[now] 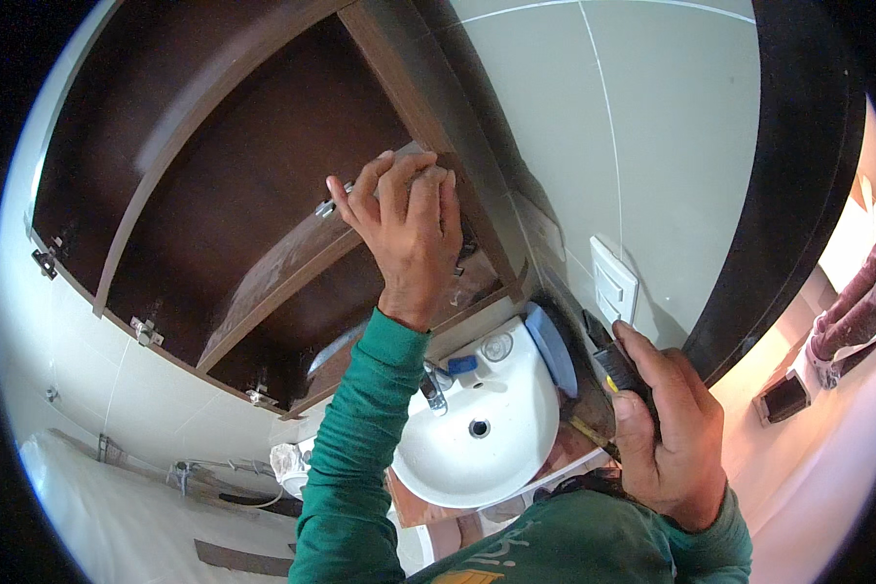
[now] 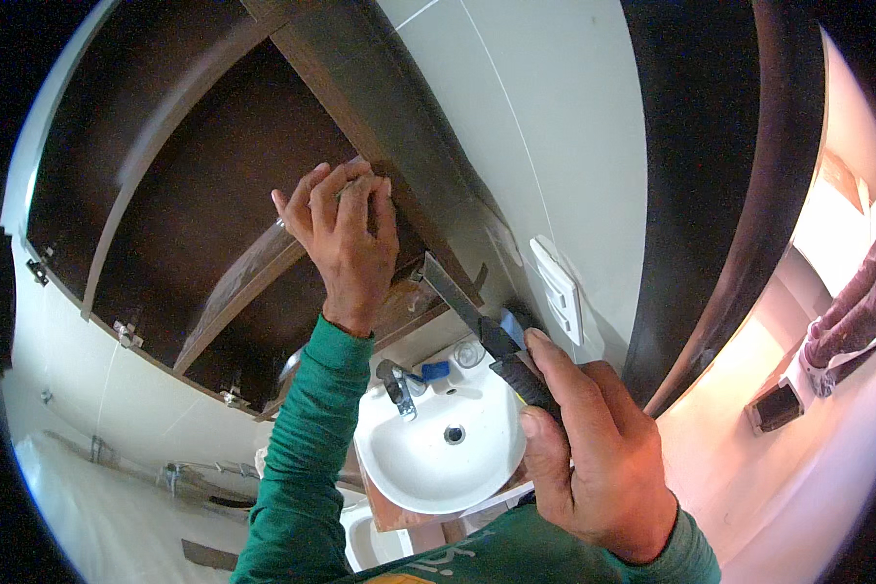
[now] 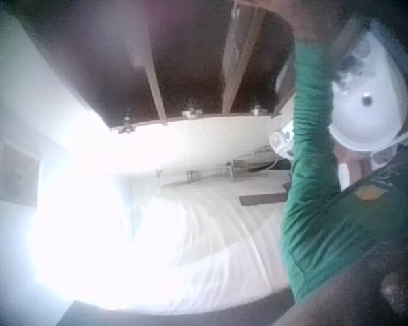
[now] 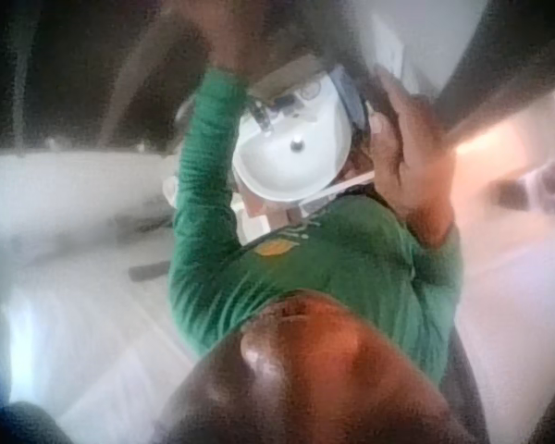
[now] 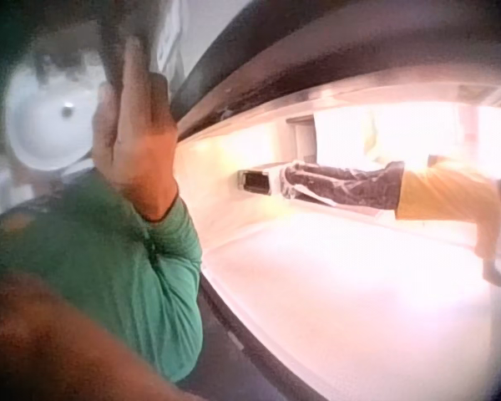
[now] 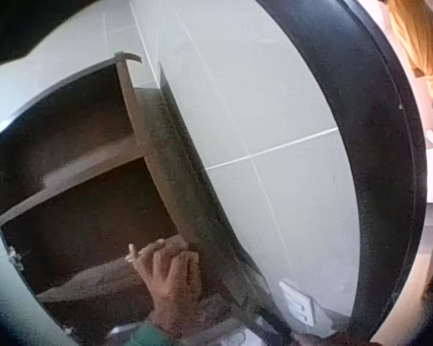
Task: The person uses a hammer and a utility knife to repair a wooden cabinet mounted above a bathroom sink. They repeatedly strike the knife against the cabinet's edge and hinge area, likely to remove or adjust a component. The person handles the tools with both hands, focusing on the upper section of the cabinet.
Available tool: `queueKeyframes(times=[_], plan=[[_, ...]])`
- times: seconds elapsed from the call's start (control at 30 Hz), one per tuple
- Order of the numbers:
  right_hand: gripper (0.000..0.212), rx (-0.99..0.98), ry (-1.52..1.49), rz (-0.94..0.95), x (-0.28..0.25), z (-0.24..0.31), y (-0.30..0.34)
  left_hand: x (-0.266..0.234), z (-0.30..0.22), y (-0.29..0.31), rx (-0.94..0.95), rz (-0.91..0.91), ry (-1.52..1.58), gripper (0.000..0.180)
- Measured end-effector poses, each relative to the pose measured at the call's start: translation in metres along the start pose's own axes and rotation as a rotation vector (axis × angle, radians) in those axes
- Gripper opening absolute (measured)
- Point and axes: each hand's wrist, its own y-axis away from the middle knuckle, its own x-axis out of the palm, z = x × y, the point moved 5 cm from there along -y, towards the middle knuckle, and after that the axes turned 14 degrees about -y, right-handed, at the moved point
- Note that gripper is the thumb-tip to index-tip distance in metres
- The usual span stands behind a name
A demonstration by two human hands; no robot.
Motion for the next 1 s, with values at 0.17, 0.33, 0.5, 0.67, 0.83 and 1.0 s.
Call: queueKeyframes(times=[0.17,0.33,0.5,0.67,0.83,1.0], plan=[[0.046,-0.025,-0.086,0.007,-0.007,-0.013,0.009,-0.023,-0.039,0.059,0.250,0.220,0.354,0.023],[0.046,0.125,-0.219,-0.034,-0.019,-0.024,0.015,-0.088,-0.057,0.125,0.344,0.594,0.759,0.027],[0.046,0.073,-0.203,-0.035,-0.023,-0.027,0.011,-0.074,-0.033,0.099,0.169,0.865,0.616,0.038],[0.047,0.107,-0.237,-0.033,-0.023,-0.031,0.013,-0.027,0.001,-0.009,-0.067,0.200,-0.147,0.043],[0.059,0.063,-0.188,-0.015,-0.019,-0.034,0.014,0.006,-0.005,0.006,-0.111,0.210,-0.183,0.028],[0.057,0.028,-0.163,-0.020,-0.018,-0.035,0.013,0.003,-0.012,0.013,-0.148,0.121,-0.181,0.027]])
